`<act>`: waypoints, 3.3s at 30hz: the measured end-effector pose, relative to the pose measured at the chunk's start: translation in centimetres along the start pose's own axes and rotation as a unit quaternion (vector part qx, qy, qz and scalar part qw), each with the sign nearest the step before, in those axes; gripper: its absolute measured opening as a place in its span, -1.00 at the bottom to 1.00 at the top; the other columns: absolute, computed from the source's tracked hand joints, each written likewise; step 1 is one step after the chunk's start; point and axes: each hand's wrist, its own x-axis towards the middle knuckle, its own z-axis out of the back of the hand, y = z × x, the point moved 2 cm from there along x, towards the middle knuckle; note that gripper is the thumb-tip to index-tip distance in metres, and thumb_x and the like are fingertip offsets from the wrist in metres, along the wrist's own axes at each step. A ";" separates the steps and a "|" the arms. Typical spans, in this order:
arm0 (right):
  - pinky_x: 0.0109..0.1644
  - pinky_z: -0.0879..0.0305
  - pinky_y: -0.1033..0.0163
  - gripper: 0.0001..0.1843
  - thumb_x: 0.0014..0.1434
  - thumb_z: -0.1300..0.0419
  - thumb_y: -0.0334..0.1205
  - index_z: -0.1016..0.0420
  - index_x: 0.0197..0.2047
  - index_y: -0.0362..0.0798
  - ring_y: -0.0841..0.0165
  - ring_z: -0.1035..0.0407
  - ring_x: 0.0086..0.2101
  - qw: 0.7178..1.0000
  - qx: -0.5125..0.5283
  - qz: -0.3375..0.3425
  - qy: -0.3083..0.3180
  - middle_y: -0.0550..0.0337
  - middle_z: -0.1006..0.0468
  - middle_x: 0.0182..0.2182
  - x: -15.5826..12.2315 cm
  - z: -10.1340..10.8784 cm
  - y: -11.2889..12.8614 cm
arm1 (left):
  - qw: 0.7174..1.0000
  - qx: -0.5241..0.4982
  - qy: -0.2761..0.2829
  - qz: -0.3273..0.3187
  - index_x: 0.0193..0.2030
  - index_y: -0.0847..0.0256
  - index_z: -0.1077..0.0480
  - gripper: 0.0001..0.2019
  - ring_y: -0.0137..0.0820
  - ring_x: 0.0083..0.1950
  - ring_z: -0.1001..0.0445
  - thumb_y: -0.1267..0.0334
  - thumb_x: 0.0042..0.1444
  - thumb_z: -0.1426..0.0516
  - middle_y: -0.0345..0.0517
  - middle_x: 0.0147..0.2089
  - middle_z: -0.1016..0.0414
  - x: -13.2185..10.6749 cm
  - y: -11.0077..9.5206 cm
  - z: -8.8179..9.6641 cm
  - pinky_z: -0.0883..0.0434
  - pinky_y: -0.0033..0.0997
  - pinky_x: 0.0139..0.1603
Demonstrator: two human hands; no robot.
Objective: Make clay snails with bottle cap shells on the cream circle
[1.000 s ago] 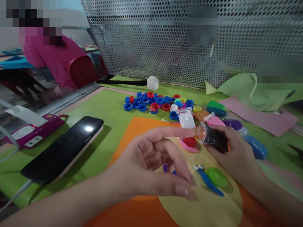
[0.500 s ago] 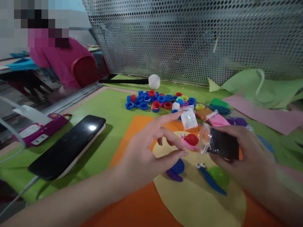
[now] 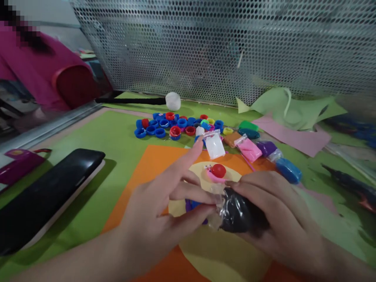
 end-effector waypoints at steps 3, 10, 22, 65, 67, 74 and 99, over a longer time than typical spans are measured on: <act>-0.31 -0.33 0.10 -0.71 0.12 -0.16 -0.22 -0.32 -0.12 -0.19 0.22 -0.37 -0.33 1.000 -0.002 0.010 -0.004 -0.04 -0.47 -0.33 0.1 0.0 0.0 | 1.000 0.004 -0.001 0.015 -0.33 -0.06 -0.50 -0.82 -0.41 -0.36 -0.48 0.38 -0.01 -0.23 -0.37 -0.44 -0.58 -0.3 0.3 0.0 -0.40 -0.48 -0.24; -0.35 -0.30 0.12 -0.70 0.02 -0.19 -0.35 -0.35 -0.12 -0.21 0.22 -0.36 -0.33 0.999 -0.037 0.022 -0.008 -0.02 -0.49 -0.33 -0.1 0.0 0.1 | 0.999 0.012 -0.004 0.031 -0.27 -0.07 -0.50 -0.81 -0.39 -0.39 -0.49 0.33 -0.02 -0.22 -0.37 -0.49 -0.57 -0.2 0.4 -0.1 -0.41 -0.49 -0.29; -0.37 -0.32 0.15 -0.76 0.08 -0.09 -0.39 -0.37 -0.15 -0.24 0.25 -0.37 -0.35 0.997 -0.059 0.045 -0.016 0.00 -0.50 -0.37 0.1 0.0 0.4 | 0.998 0.031 -0.044 0.029 -0.52 0.03 -0.45 -0.83 -0.40 -0.46 -0.48 0.44 -0.15 -0.22 -0.35 -0.56 -0.54 0.3 -0.2 -0.3 -0.41 -0.51 -0.40; -0.23 -0.36 0.14 -0.71 0.04 -0.12 -0.17 -0.25 -0.14 0.01 0.19 -0.40 -0.22 0.963 -0.041 -0.265 0.008 0.07 -0.45 -0.21 -2.3 -2.6 -6.0 | 0.881 -0.447 0.010 0.157 0.00 0.00 -0.39 -0.56 -0.56 -0.40 -0.47 0.35 -0.05 -0.29 -0.32 -0.49 -0.50 -0.3 0.8 0.1 -0.41 -0.63 -0.29; -0.23 -0.36 0.13 -0.71 0.04 -0.12 -0.17 -0.25 -0.14 0.01 0.18 -0.40 -0.21 0.964 -0.042 -0.263 0.011 0.06 -0.45 -0.19 -2.3 -2.6 -6.1 | 0.880 -0.451 0.031 0.148 0.01 -0.04 -0.38 -0.57 -0.54 -0.36 -0.48 0.38 -0.01 -0.27 -0.31 -0.46 -0.50 -0.4 0.7 0.2 -0.43 -0.60 -0.26; -0.23 -0.37 0.11 -0.71 0.05 -0.11 -0.17 -0.25 -0.13 -0.02 0.17 -0.40 -0.21 0.967 -0.051 -0.249 0.011 0.03 -0.45 -0.20 -2.2 -2.8 -6.1 | 0.879 -0.453 0.022 0.146 0.00 0.04 -0.38 -0.57 -0.53 -0.38 -0.41 0.33 -0.05 -0.29 -0.29 -0.49 -0.45 -0.5 0.9 0.3 -0.42 -0.59 -0.31; -0.20 -0.37 0.07 -0.66 -0.03 -0.14 -0.24 -0.27 -0.13 -0.02 0.12 -0.38 -0.14 0.962 -0.049 -0.267 0.032 0.05 -0.46 -0.15 -2.4 -3.0 -6.2 | 0.880 -0.450 0.048 0.144 -0.05 0.05 -0.39 -0.73 -0.54 -0.41 -0.29 0.27 0.07 -0.19 -0.27 -0.47 -0.36 -0.5 0.9 0.3 -0.35 -0.62 -0.38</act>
